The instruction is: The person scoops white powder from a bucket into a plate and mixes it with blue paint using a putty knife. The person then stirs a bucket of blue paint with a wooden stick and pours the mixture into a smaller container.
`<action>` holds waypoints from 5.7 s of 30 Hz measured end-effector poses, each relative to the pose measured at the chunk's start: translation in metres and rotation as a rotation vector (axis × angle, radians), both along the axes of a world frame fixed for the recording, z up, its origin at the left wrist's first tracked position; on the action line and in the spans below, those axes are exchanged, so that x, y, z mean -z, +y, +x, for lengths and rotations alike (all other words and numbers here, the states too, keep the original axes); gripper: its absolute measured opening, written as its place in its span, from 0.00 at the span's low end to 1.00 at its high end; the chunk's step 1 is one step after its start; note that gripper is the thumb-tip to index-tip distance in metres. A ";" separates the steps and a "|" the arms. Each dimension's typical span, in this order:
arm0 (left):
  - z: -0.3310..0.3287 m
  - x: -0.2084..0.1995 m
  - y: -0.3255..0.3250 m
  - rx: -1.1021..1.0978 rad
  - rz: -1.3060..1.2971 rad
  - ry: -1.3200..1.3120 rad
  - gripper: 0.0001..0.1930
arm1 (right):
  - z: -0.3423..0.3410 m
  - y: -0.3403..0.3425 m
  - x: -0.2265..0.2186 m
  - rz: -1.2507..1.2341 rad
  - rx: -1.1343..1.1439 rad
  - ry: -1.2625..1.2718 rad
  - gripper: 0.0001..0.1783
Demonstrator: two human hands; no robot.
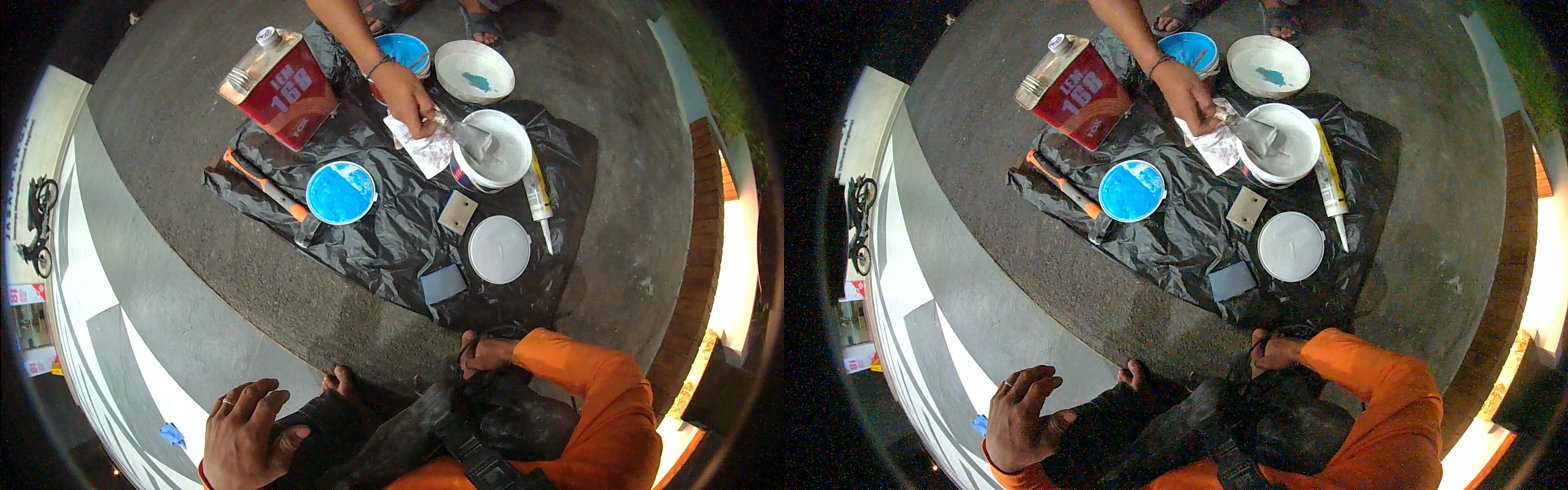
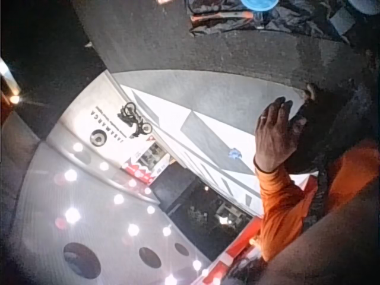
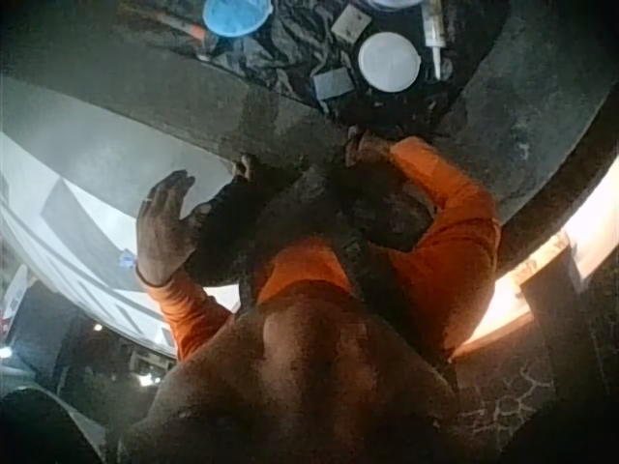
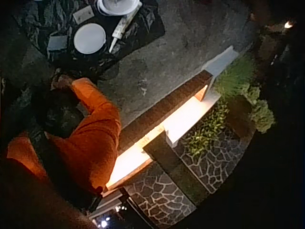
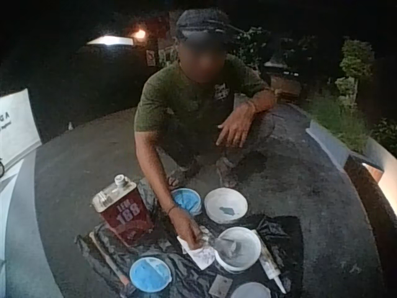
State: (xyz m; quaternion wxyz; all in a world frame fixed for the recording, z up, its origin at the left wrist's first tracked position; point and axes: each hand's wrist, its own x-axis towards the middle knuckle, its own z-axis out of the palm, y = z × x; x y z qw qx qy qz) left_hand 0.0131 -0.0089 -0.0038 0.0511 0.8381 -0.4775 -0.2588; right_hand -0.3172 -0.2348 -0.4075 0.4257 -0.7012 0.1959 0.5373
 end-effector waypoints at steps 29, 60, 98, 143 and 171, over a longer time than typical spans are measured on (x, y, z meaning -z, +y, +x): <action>-0.001 -0.001 0.002 0.037 -0.006 -0.015 0.27 | 0.035 -0.019 -0.071 0.075 0.051 0.000 0.31; -0.002 -0.004 0.001 0.036 0.017 -0.010 0.26 | 0.032 -0.019 -0.061 0.123 0.078 0.000 0.33; -0.003 -0.003 0.003 0.036 0.018 -0.017 0.27 | 0.019 -0.013 -0.035 0.062 0.086 -0.055 0.36; -0.004 -0.003 0.002 0.031 0.003 -0.003 0.24 | 0.037 -0.019 -0.071 0.059 0.061 -0.008 0.38; -0.007 -0.005 0.001 0.033 0.018 -0.017 0.23 | 0.011 -0.009 -0.017 0.091 0.048 -0.016 0.23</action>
